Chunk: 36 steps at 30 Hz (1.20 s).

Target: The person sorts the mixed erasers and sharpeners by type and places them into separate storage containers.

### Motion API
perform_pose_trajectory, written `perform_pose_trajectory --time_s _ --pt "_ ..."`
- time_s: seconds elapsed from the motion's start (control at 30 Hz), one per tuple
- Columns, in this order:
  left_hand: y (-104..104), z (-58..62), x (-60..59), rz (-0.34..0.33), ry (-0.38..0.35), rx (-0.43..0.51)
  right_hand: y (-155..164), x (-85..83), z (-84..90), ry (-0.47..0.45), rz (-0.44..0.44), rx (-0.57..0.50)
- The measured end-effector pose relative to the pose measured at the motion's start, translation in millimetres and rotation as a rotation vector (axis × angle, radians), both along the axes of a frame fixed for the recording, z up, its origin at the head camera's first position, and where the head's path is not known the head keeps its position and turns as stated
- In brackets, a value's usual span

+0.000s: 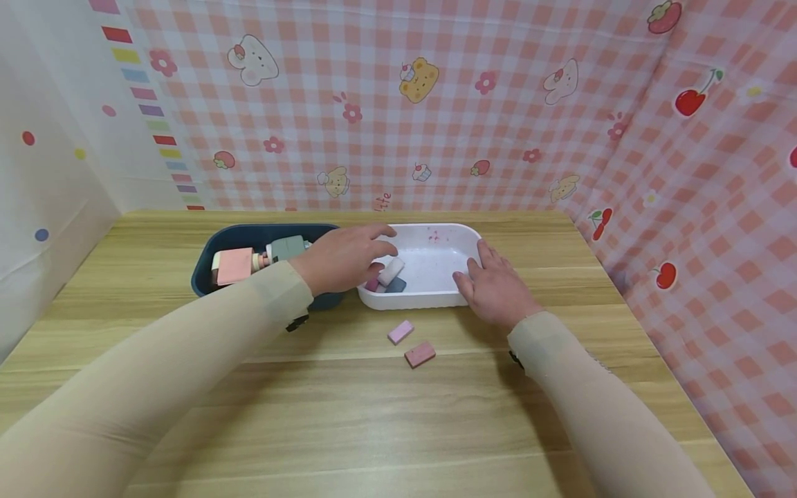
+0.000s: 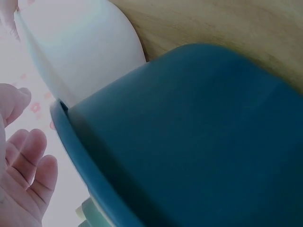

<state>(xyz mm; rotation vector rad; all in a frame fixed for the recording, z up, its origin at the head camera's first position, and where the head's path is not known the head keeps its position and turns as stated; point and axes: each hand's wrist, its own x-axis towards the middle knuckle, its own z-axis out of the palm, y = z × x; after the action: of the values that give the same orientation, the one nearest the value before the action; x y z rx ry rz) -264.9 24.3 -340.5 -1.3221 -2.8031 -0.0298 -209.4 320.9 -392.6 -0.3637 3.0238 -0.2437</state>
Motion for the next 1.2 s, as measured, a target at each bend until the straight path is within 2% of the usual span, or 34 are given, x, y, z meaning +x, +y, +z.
perform_pose_trajectory --time_s 0.3,0.67,0.8,1.03,1.2 --pt "2 2.2 10.3 -0.032 0.004 0.022 -1 0.2 0.7 -0.017 -0.011 -0.004" --pt "9 -3.7 28.4 -0.141 0.015 0.042 -2 -0.4 0.5 -0.018 -0.021 0.010" --pt "12 -4.5 36.1 -0.164 -0.013 0.011 -2 0.0 1.4 -0.027 -0.024 0.010" --pt "16 -12.0 49.3 -0.208 -0.104 0.001 -1 -0.1 1.2 -0.021 -0.018 0.011" --pt "18 -16.5 57.3 -0.203 -0.168 -0.015 -2 -0.4 1.2 -0.021 -0.016 0.013"
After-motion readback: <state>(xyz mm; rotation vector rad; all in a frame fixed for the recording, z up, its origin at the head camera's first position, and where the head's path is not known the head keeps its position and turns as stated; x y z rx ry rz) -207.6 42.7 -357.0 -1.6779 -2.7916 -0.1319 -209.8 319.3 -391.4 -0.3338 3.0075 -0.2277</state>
